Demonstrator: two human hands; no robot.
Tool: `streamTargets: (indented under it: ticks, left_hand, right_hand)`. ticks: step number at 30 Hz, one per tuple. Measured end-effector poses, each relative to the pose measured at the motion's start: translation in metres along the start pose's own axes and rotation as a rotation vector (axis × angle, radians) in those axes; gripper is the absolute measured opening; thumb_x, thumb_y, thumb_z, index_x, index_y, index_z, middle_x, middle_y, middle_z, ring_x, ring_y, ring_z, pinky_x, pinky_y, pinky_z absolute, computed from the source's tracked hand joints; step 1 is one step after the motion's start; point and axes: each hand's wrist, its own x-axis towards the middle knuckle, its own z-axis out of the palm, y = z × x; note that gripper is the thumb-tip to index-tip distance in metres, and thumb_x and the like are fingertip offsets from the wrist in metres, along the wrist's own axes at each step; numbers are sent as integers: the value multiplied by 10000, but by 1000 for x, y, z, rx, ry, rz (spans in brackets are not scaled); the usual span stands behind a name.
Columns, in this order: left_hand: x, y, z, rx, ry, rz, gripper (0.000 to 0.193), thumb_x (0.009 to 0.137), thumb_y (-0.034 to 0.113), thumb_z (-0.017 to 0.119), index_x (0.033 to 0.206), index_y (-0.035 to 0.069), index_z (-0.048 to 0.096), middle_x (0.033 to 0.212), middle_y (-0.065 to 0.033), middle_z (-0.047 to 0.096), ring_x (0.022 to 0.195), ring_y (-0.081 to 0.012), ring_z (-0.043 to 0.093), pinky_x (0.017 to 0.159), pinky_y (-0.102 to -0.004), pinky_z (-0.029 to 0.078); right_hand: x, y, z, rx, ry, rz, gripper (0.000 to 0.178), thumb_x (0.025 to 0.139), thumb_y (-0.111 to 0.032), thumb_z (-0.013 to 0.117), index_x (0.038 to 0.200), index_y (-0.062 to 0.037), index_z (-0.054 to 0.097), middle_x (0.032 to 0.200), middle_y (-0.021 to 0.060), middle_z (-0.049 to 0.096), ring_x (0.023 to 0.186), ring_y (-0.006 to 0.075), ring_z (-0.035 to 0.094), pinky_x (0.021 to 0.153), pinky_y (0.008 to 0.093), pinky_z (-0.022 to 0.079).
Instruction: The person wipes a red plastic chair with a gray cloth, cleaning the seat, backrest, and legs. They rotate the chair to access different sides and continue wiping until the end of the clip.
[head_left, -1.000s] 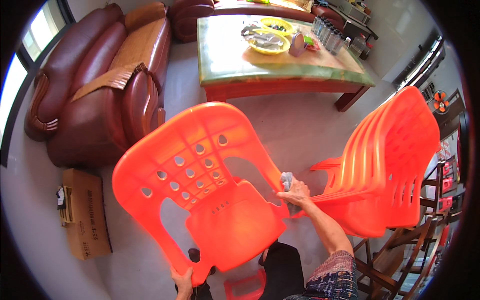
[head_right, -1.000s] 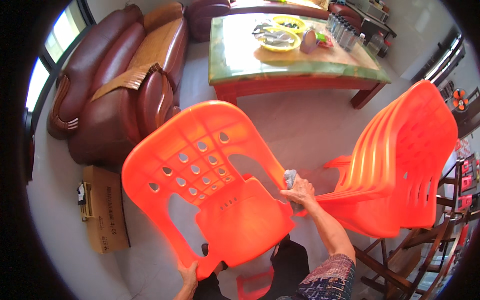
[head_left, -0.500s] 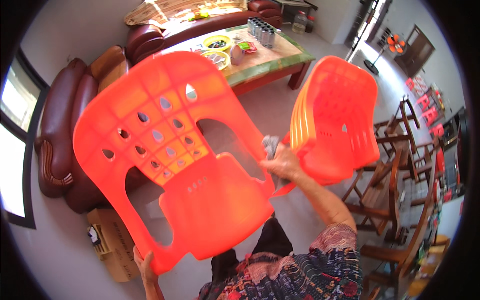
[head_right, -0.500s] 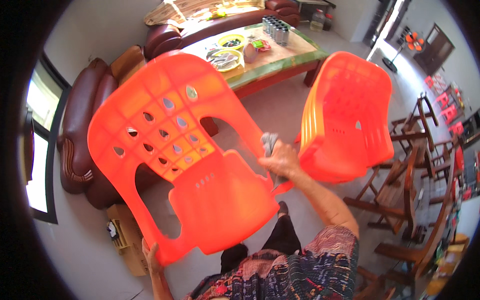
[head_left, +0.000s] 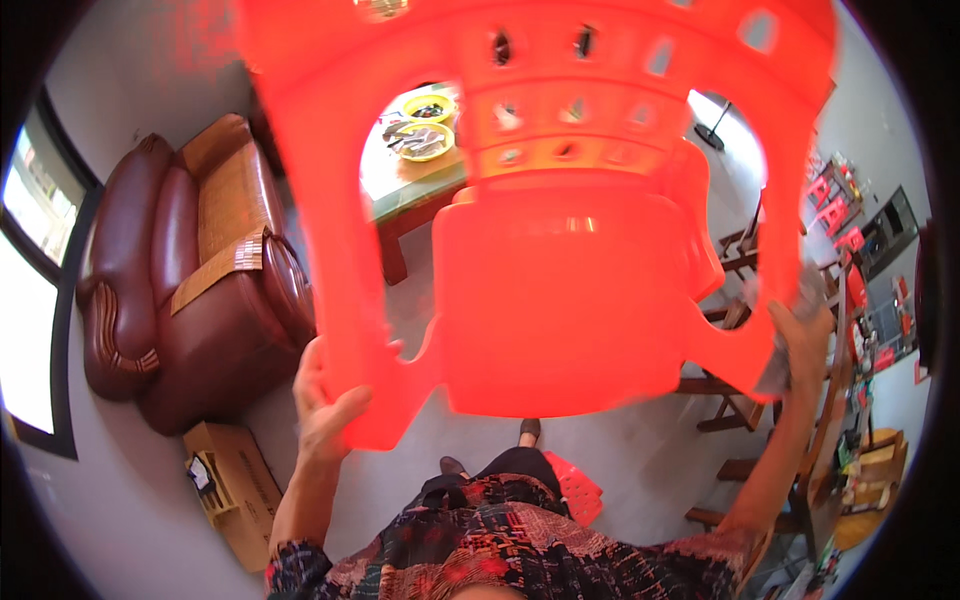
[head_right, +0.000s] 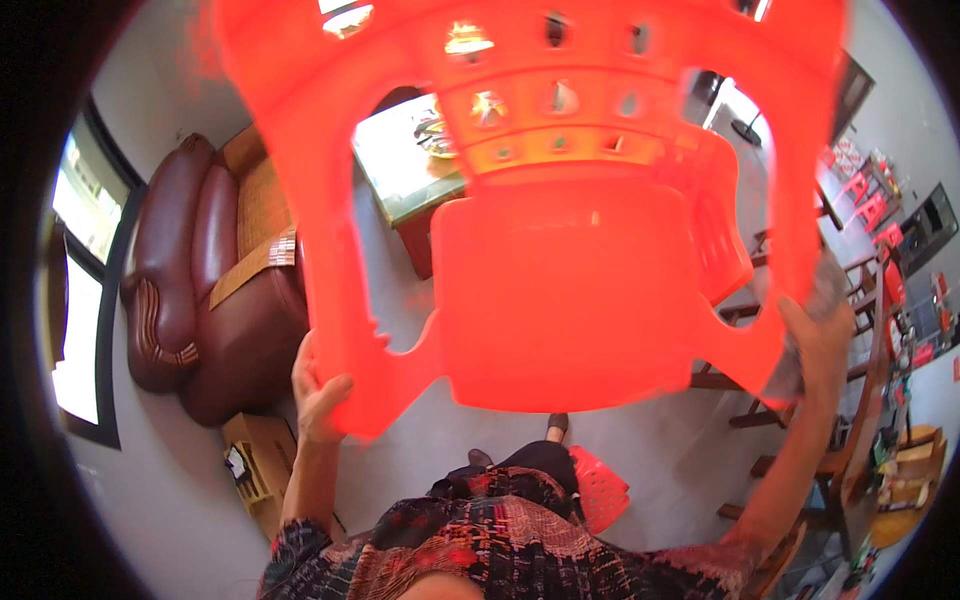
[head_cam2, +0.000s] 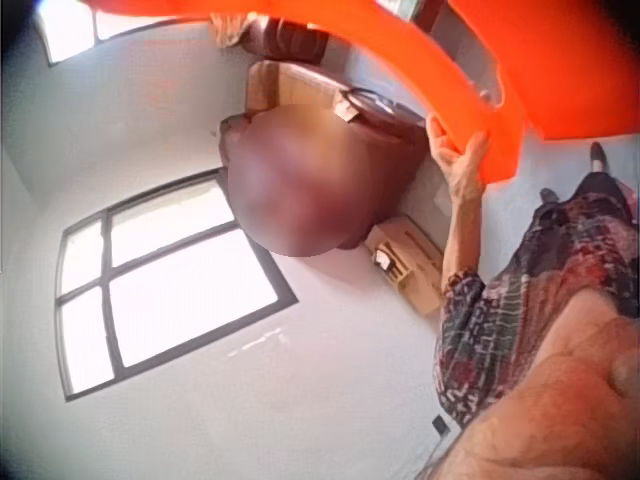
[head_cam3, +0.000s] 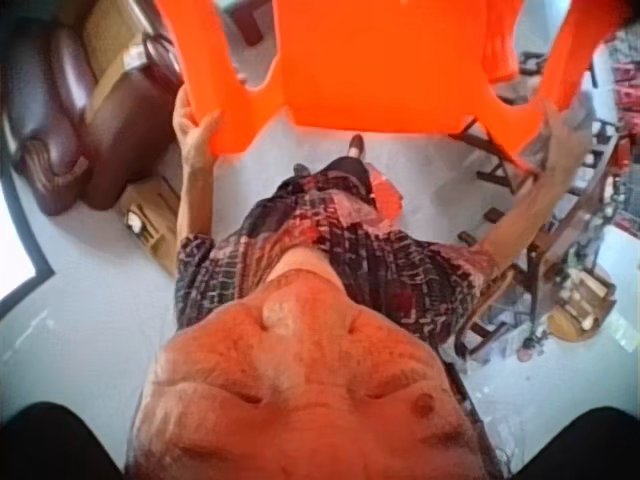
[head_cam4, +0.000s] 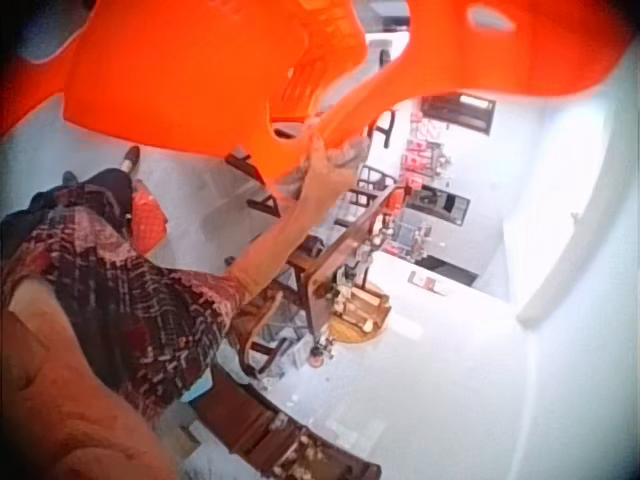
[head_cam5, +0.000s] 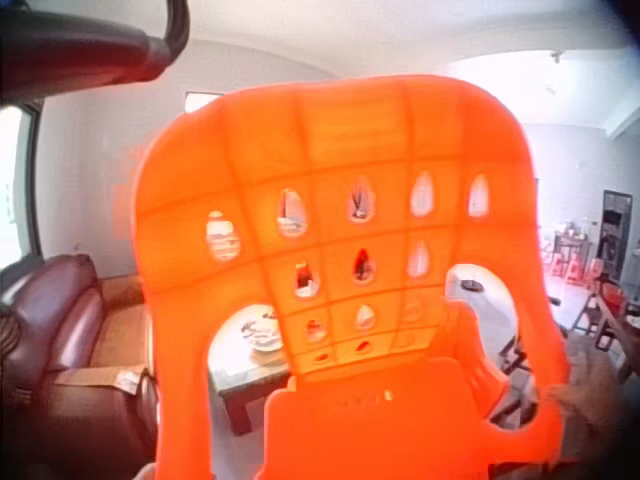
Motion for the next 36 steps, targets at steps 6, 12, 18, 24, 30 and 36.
streamTargets:
  ticks: [6, 12, 18, 24, 30, 36]
  left_hand:
    - [32, -35, 61, -109, -318, -31, 556, 756, 16, 716, 1211, -19, 398, 1236, -170, 568, 1149, -218, 565, 988, -360, 445]
    - [40, -103, 107, -91, -429, -63, 525, 774, 66, 739, 1175, -12, 408, 1267, -212, 536, 1180, -286, 550, 1010, -420, 432]
    - [45, -149, 135, -25, -367, -121, 515, 775, 68, 739, 1161, -16, 409, 1247, -216, 549, 1166, -280, 558, 1005, -417, 434]
    - [69, -188, 166, 24, -299, -129, 538, 765, 42, 733, 1187, -24, 406, 1133, -104, 573, 1056, -149, 563, 913, -309, 467]
    - [94, -215, 203, -11, -195, -188, 538, 767, 24, 726, 1194, -25, 402, 1154, -119, 577, 1060, -155, 567, 922, -318, 472]
    - [123, -238, 244, 9, -177, -229, 535, 779, 9, 711, 1205, -27, 389, 1167, -127, 576, 1073, -165, 569, 925, -321, 478]
  right_hand:
    - [-87, 52, -141, -130, 297, 170, 646, 782, -68, 696, 1355, 46, 422, 1275, 124, 531, 1146, 207, 521, 970, 327, 414]
    - [-136, 74, -181, -170, 413, 156, 641, 785, -43, 692, 1359, 44, 419, 1307, 115, 506, 1174, 205, 498, 993, 321, 392]
    - [-117, 120, -162, -60, 370, 321, 656, 772, -8, 698, 1359, 49, 412, 1303, 118, 512, 1159, 183, 505, 984, 313, 395]
    - [-60, 192, -153, -126, 319, 333, 708, 732, -26, 715, 1365, 45, 404, 1303, 125, 517, 1175, 220, 511, 1010, 315, 376]
    - [9, 219, -121, -110, 235, 317, 636, 738, -44, 700, 1319, 41, 458, 1246, 133, 549, 1125, 228, 544, 966, 330, 412]
    - [59, 284, -111, -38, 155, 367, 515, 745, -57, 698, 1222, 59, 540, 1090, 118, 618, 967, 204, 606, 838, 324, 479]
